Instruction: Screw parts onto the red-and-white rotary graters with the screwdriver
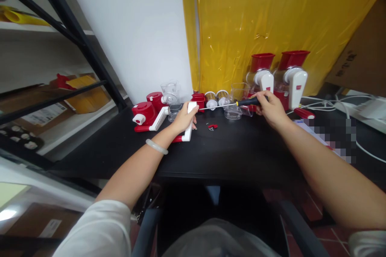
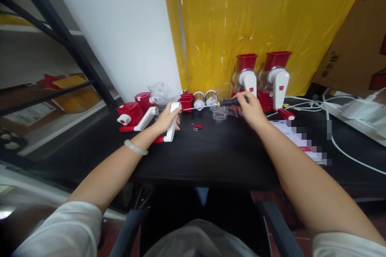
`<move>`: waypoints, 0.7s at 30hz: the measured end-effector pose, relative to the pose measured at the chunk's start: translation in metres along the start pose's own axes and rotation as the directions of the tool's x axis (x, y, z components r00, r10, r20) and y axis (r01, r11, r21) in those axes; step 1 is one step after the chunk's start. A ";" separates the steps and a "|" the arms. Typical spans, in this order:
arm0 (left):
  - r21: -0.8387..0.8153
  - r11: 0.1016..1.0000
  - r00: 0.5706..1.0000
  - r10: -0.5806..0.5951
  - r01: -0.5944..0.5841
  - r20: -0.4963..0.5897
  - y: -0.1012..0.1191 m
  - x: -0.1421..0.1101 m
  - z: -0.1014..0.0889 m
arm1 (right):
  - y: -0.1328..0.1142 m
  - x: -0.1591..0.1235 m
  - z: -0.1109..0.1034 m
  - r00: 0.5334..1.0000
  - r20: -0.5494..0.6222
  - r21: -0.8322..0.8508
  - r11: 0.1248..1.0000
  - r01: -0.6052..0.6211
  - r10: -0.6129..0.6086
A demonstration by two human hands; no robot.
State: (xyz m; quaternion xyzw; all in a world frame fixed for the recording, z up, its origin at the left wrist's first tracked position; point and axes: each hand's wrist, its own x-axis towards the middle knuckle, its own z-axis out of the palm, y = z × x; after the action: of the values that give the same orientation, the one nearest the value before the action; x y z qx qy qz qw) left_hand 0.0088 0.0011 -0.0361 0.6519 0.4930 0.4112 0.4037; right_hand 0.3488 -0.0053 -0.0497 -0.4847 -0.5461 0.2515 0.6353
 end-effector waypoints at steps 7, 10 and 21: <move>-0.048 0.999 1.000 -0.008 0.009 0.014 0.001 0.002 -0.001 | 0.005 0.005 0.004 1.000 0.008 0.172 0.985 -0.020 0.019; -0.058 0.998 0.999 -0.025 0.026 0.023 0.000 0.003 0.000 | 0.008 0.006 0.003 1.000 0.009 0.187 0.982 0.023 -0.025; -0.044 0.998 0.999 -0.035 0.036 0.018 -0.001 0.002 0.002 | 0.003 0.002 -0.003 0.998 0.009 0.001 0.998 0.060 -0.060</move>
State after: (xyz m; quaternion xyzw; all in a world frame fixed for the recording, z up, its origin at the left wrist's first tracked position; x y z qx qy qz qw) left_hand 0.0103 0.0029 -0.0376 0.6374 0.4918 0.4091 0.4295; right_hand 0.3528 -0.0033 -0.0514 -0.4669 -0.5630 0.2346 0.6403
